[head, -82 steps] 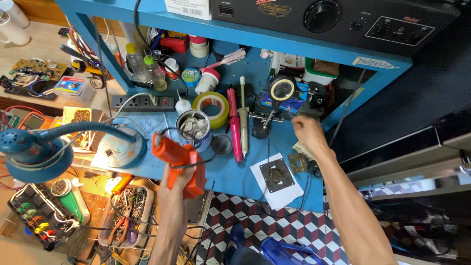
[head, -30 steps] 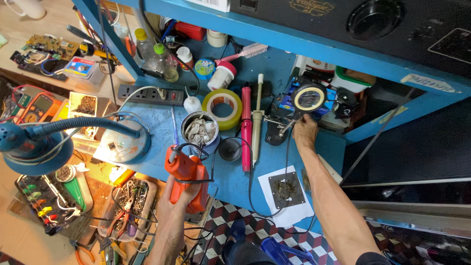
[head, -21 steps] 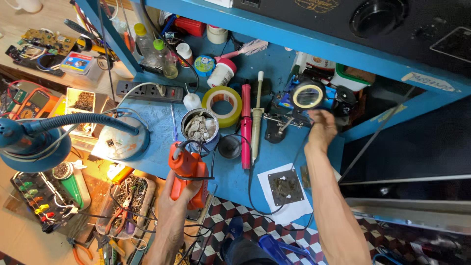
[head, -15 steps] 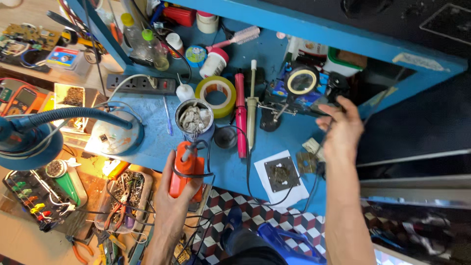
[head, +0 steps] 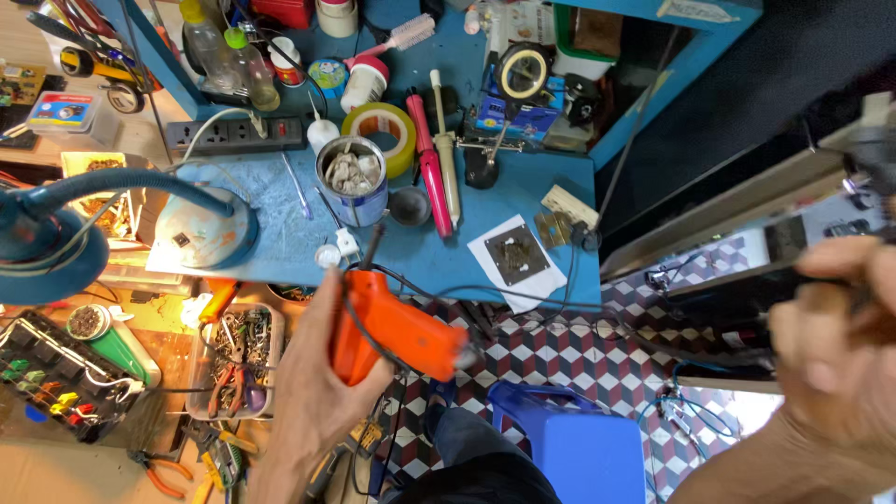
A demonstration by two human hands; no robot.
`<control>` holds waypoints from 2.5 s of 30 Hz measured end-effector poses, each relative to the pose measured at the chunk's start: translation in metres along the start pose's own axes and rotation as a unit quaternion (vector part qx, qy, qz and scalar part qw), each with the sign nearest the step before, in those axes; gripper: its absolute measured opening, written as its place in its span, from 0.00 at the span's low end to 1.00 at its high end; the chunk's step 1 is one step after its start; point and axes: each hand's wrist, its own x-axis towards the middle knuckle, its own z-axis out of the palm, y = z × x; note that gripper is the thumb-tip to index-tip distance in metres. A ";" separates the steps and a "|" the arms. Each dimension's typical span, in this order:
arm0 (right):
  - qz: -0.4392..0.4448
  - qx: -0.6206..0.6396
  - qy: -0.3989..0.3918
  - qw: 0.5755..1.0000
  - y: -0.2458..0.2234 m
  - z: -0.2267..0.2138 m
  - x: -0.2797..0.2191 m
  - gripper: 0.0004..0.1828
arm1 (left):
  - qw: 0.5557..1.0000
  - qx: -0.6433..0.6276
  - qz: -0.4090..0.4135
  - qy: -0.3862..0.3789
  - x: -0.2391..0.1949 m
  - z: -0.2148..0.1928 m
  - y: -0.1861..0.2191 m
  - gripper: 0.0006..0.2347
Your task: The person uses a heat gun to apply heat to a black plastic fuse box while holding it with the left hand. They then use a screwdriver to adjust internal components and wires, occasionally using pliers to manipulate wires. The person continues to heat and adjust the fuse box throughout the clip.
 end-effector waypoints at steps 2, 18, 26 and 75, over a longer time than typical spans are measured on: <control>-0.011 -0.030 0.003 1.000 -0.007 -0.001 -0.020 0.23 | 0.997 0.048 0.060 -0.024 -0.004 0.000 -0.012 0.44; 0.084 -0.380 0.085 0.917 0.029 -0.091 -0.117 0.33 | 0.899 0.198 0.343 -0.185 0.059 0.112 -0.107 0.47; 0.257 -0.200 0.188 0.927 0.133 -0.160 -0.084 0.19 | 0.853 0.311 0.374 -0.190 0.130 0.127 -0.113 0.40; 0.232 -0.564 0.159 0.776 0.241 -0.160 0.035 0.11 | 0.900 0.121 0.385 -0.162 0.260 0.362 0.007 0.20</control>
